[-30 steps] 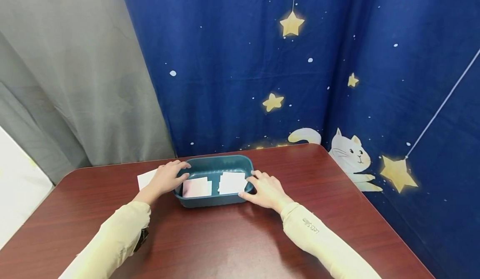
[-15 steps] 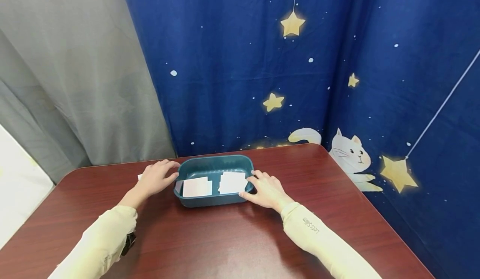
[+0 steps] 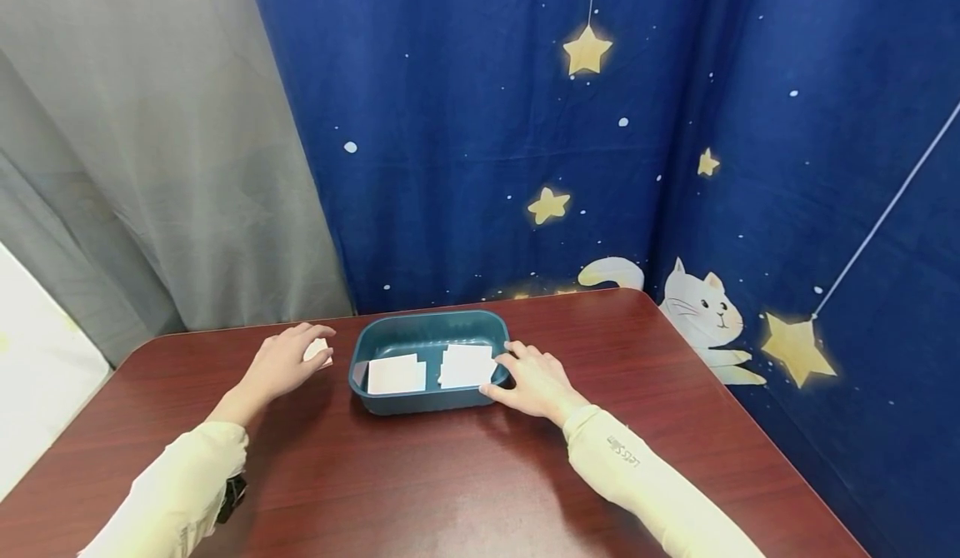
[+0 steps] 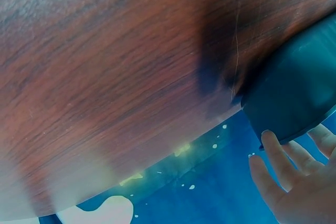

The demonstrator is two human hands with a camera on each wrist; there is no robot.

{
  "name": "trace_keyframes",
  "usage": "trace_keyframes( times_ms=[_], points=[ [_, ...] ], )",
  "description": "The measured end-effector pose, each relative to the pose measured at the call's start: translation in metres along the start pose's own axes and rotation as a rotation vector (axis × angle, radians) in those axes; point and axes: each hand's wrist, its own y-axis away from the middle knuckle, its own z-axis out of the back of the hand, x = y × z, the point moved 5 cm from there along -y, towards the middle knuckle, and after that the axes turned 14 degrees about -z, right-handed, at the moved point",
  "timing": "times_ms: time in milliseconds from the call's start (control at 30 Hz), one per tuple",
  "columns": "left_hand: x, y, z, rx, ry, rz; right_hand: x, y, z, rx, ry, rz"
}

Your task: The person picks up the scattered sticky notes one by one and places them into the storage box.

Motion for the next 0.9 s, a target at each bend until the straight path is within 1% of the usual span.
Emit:
trace_keyframes(
  times_ms=[300, 533, 733, 900],
  points=[
    [0.015, 0.012, 0.002, 0.004, -0.006, 0.059, 0.000, 0.000, -0.001, 0.003, -0.002, -0.003],
    [0.031, 0.023, -0.003, 0.012, 0.008, 0.122, 0.000, 0.001, 0.000, 0.004, -0.009, -0.004],
    [0.045, 0.036, -0.009, 0.042, 0.010, 0.184, 0.001, 0.001, 0.000, 0.001, -0.013, 0.001],
    [0.053, 0.043, -0.014, 0.078, 0.011, 0.222, 0.000, 0.001, 0.000, 0.001, -0.012, -0.004]
  ],
)
